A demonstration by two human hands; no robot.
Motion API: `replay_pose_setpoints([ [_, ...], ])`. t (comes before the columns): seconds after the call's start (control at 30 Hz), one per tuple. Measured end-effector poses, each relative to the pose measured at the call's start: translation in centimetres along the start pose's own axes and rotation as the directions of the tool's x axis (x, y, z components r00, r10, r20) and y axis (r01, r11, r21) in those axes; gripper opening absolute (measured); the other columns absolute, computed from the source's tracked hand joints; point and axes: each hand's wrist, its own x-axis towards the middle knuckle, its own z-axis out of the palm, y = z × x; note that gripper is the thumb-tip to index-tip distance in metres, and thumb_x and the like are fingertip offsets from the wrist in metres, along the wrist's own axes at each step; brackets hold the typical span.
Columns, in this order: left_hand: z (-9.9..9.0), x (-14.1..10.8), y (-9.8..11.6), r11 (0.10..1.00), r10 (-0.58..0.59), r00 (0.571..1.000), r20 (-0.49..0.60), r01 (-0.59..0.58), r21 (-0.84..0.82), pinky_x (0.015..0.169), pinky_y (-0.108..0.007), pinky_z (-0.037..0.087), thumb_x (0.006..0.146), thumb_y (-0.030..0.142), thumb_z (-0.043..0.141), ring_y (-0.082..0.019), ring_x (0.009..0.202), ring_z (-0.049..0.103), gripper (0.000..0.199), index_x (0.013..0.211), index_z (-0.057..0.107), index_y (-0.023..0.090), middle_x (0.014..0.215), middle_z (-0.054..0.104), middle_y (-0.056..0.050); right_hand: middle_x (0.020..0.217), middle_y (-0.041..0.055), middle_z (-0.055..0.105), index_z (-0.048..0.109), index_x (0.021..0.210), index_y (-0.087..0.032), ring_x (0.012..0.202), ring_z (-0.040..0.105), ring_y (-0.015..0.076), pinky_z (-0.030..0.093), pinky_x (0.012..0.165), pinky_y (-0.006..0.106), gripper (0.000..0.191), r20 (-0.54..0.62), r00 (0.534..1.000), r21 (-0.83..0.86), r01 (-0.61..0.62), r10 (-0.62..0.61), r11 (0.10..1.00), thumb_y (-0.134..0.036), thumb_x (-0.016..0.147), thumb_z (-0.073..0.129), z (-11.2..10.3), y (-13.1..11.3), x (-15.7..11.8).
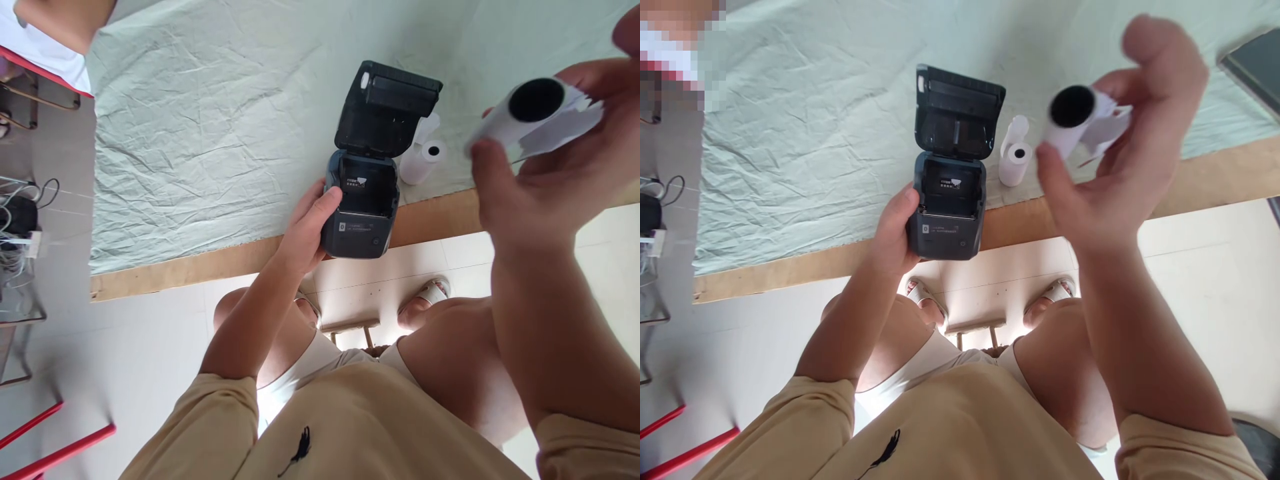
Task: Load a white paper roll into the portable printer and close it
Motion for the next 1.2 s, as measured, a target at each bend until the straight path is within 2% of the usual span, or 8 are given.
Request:
replay_pose_setpoints([
  [0.2, 0.2, -0.2, 0.2, 0.996, 0.084, 0.996, 0.019, -0.083, -0.029, 0.047, -0.025, 0.052, 0.091, 0.05, 0.091, -0.014, 0.06, 0.072, 0.035, 0.11, 0.077, 0.025, 0.082, 0.074, 0.002, 0.128, 0.0058, 0.083, 0.072, 0.12, -0.037, 0.117, 0.082, 0.0321, 0.065, 0.101, 0.056, 0.016, 0.383, 0.916, -0.079, -0.101, 0.123, 0.992, -0.034, 0.106, 0.066, 2.2, -8.8, -0.2],
  [0.37, 0.2, -0.4, 0.2, 0.997, 0.07, 0.996, 0.062, -0.068, -0.043, 0.061, -0.03, 0.061, 0.095, 0.046, 0.087, -0.019, 0.073, 0.078, 0.031, 0.114, 0.077, 0.024, 0.093, 0.082, -0.002, 0.12, 0.0009, 0.089, 0.074, 0.098, -0.034, 0.113, 0.085, 0.0303, 0.063, 0.097, 0.054, 0.018, 0.386, 0.922, -0.072, 0.014, 0.015, 0.997, -0.019, 0.1, 0.065, 3.0, -8.5, -0.3],
  [0.6, -0.5, 0.1, -0.5, 0.985, 0.174, 0.978, 0.116, -0.171, -0.032, 0.072, -0.031, 0.065, 0.096, 0.062, 0.085, -0.025, 0.098, 0.085, 0.056, 0.138, 0.07, 0.029, 0.117, 0.085, -0.001, 0.092, -0.0018, 0.085, 0.076, 0.092, -0.033, 0.1, 0.082, 0.0266, 0.058, 0.093, 0.048, 0.02, 0.373, 0.919, 0.058, 0.113, -0.127, 0.992, -0.034, 0.107, 0.063, 3.0, -9.6, -1.4],
  [0.73, -1.3, 0.4, -0.2, 0.991, 0.125, 0.979, 0.161, -0.133, 0.036, 0.085, -0.028, 0.068, 0.085, 0.045, 0.099, -0.023, 0.108, 0.085, 0.068, 0.145, 0.067, 0.035, 0.12, 0.084, 0.004, 0.089, 0.0007, 0.083, 0.075, 0.094, -0.031, 0.095, 0.081, 0.0272, 0.059, 0.09, 0.049, 0.026, 0.313, 0.942, 0.089, 0.101, -0.124, 0.991, -0.039, 0.107, 0.054, 2.8, -9.5, -1.5],
  [0.87, -0.9, 0.1, 0.4, 0.988, 0.093, 0.992, 0.082, -0.102, 0.113, 0.096, -0.038, 0.072, 0.073, 0.047, 0.105, -0.032, 0.123, 0.083, 0.082, 0.145, 0.068, 0.034, 0.132, 0.083, -0.002, 0.129, 0.0049, 0.081, 0.071, 0.123, -0.038, 0.118, 0.079, 0.032, 0.063, 0.091, 0.053, 0.026, 0.107, 0.992, 0.079, 0.065, -0.073, 0.995, -0.029, 0.103, 0.057, 2.5, -8.8, -0.9],
  [1.0, -0.3, -0.3, 0.5, 0.989, 0.094, 0.992, 0.082, -0.103, 0.105, 0.101, -0.042, 0.07, 0.067, 0.046, 0.107, -0.036, 0.13, 0.08, 0.086, 0.143, 0.069, 0.033, 0.134, 0.082, -0.006, 0.156, 0.0059, 0.07, 0.057, 0.15, -0.044, 0.156, 0.065, 0.0376, 0.059, 0.111, 0.062, 0.048, 0.133, 0.991, 0.022, -0.021, 0.018, 1.0, -0.029, 0.104, 0.059, 2.0, -8.7, -0.6],
  [1.13, -0.5, 0.1, -0.1, 0.989, 0.111, 0.993, 0.048, -0.115, 0.094, 0.1, -0.039, 0.069, 0.071, 0.045, 0.104, -0.033, 0.126, 0.081, 0.079, 0.141, 0.07, 0.031, 0.132, 0.081, -0.005, 0.119, 0.0032, 0.079, 0.064, 0.129, -0.04, 0.106, 0.08, 0.0282, 0.061, 0.09, 0.05, 0.023, 0.1, 0.986, 0.159, -0.147, 0.132, 0.976, -0.035, 0.107, 0.057, 1.5, -9.5, -0.8],
  [1.2, -1.0, 0.7, -0.7, 0.984, 0.146, 0.987, 0.065, -0.152, 0.093, 0.101, -0.039, 0.069, 0.075, 0.047, 0.102, -0.031, 0.125, 0.081, 0.078, 0.143, 0.067, 0.031, 0.134, 0.08, -0.005, 0.085, -0.001, 0.07, 0.064, 0.102, -0.034, 0.072, 0.068, 0.02, 0.054, 0.067, 0.04, 0.012, 0.12, 0.975, 0.178, -0.207, 0.187, 0.962, -0.039, 0.11, 0.057, 1.4, -9.7, -1.2],
])
